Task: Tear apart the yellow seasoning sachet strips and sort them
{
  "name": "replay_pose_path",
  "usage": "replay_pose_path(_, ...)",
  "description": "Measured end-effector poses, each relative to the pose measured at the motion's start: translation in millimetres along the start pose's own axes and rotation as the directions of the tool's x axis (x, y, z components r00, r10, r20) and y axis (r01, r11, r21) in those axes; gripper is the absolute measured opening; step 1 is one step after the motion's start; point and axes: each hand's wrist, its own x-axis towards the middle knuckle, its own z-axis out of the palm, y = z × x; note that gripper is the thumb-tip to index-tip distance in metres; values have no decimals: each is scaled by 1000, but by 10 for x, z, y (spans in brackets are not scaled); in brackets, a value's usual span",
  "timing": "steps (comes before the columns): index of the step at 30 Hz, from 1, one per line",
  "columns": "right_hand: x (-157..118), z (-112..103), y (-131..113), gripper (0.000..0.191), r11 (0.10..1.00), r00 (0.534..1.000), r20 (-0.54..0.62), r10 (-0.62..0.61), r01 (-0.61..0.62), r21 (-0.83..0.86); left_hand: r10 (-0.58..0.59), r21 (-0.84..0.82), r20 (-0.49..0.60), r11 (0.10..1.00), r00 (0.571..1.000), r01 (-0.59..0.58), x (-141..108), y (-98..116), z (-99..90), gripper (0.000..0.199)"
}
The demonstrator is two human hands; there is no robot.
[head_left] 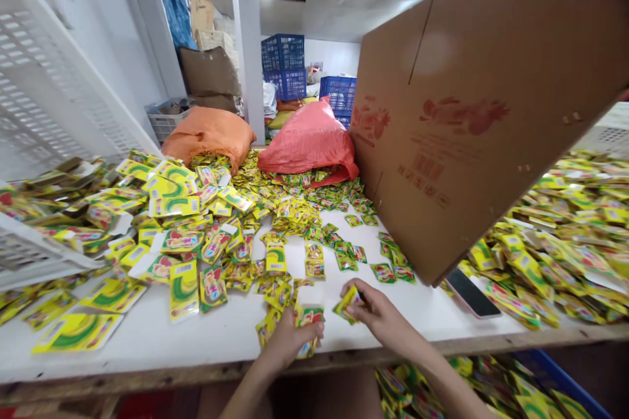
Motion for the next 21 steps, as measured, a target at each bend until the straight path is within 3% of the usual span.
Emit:
replay_pose_path(3, 166, 124, -196, 15, 973, 990, -85, -113, 128, 191, 82, 120, 15, 989, 997, -83, 57, -20, 77, 19)
replay_pose_path(8, 339, 231, -189, 17, 976, 963, -187, -192, 208, 70, 145, 245, 53, 957, 988, -153, 31, 12, 43, 20)
replay_pose_path(13, 309, 237, -136, 18, 976, 973, -82, -218, 214, -51, 140, 239, 75, 959, 987, -154, 55, -15, 15, 9)
replay_pose_path(17, 273, 271, -146, 20, 953, 966, -81, -244, 224, -205, 164, 279, 50, 945, 985, -171, 79, -23, 48, 8)
replay_pose_path(21, 309, 306, -160, 27, 952, 965, -31, -260, 250, -178, 177, 267, 73, 945, 981, -190, 97, -31, 56, 10)
